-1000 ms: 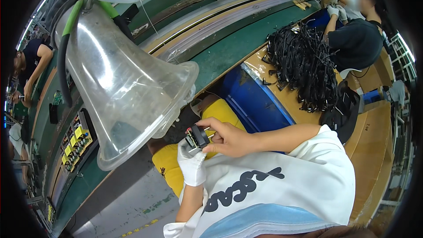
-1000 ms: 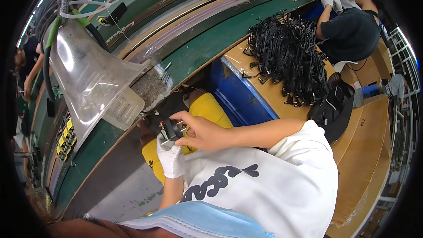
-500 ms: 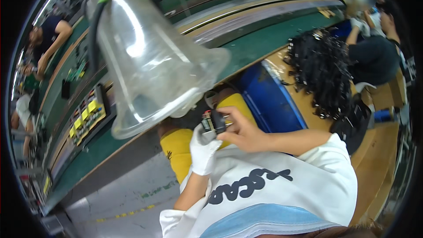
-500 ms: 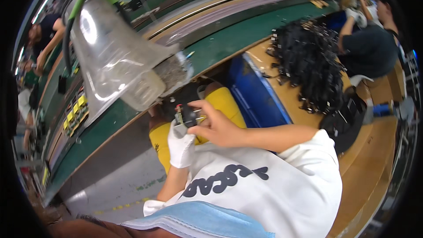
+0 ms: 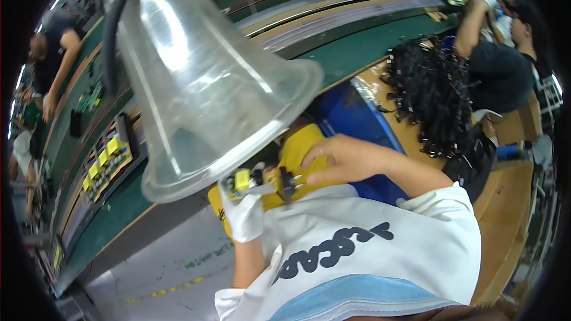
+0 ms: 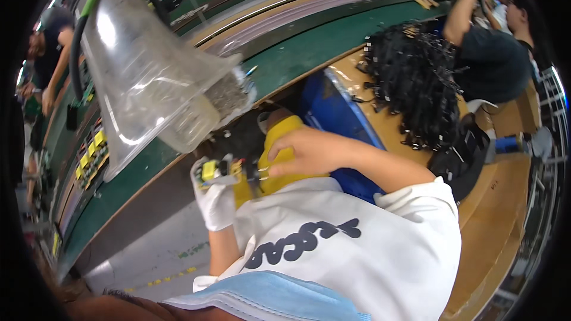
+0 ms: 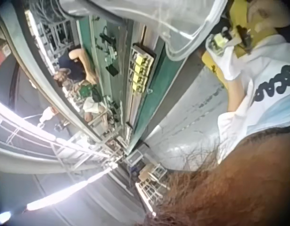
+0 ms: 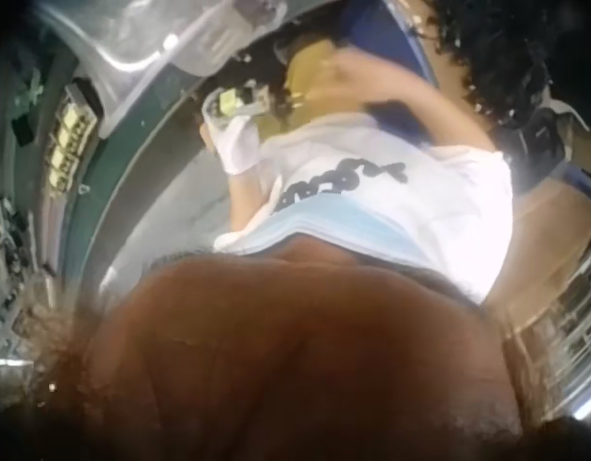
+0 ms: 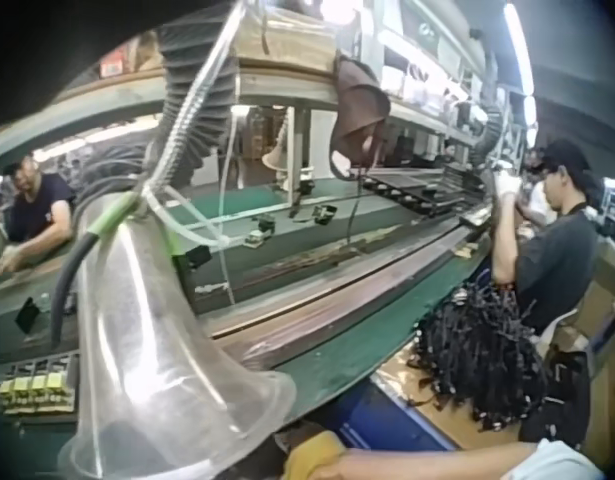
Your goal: The person takes circuit boards from a conveyor belt, connects power cords to them under an exhaust hood, and places the assembled units back onto the conveyor belt.
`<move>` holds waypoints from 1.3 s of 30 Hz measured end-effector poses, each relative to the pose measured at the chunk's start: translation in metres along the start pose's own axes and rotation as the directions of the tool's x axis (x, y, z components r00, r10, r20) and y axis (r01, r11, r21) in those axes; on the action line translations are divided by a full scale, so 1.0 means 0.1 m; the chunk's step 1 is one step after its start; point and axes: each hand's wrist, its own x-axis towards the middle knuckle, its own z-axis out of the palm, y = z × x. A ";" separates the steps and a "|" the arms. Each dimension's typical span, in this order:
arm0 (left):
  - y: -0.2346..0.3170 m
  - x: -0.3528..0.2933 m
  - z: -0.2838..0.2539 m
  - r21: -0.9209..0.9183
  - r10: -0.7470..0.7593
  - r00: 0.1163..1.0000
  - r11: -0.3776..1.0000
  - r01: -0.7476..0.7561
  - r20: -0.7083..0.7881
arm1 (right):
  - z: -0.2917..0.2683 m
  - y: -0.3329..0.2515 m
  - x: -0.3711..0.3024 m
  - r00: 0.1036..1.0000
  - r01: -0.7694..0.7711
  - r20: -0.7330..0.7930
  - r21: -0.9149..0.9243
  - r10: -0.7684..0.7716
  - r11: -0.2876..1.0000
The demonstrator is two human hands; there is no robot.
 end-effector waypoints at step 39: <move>-0.03 -0.07 -0.03 -0.042 -0.398 0.898 0.910 0.412 0.185 | -0.77 -0.42 -0.69 0.794 0.197 -0.599 0.415 0.104 0.888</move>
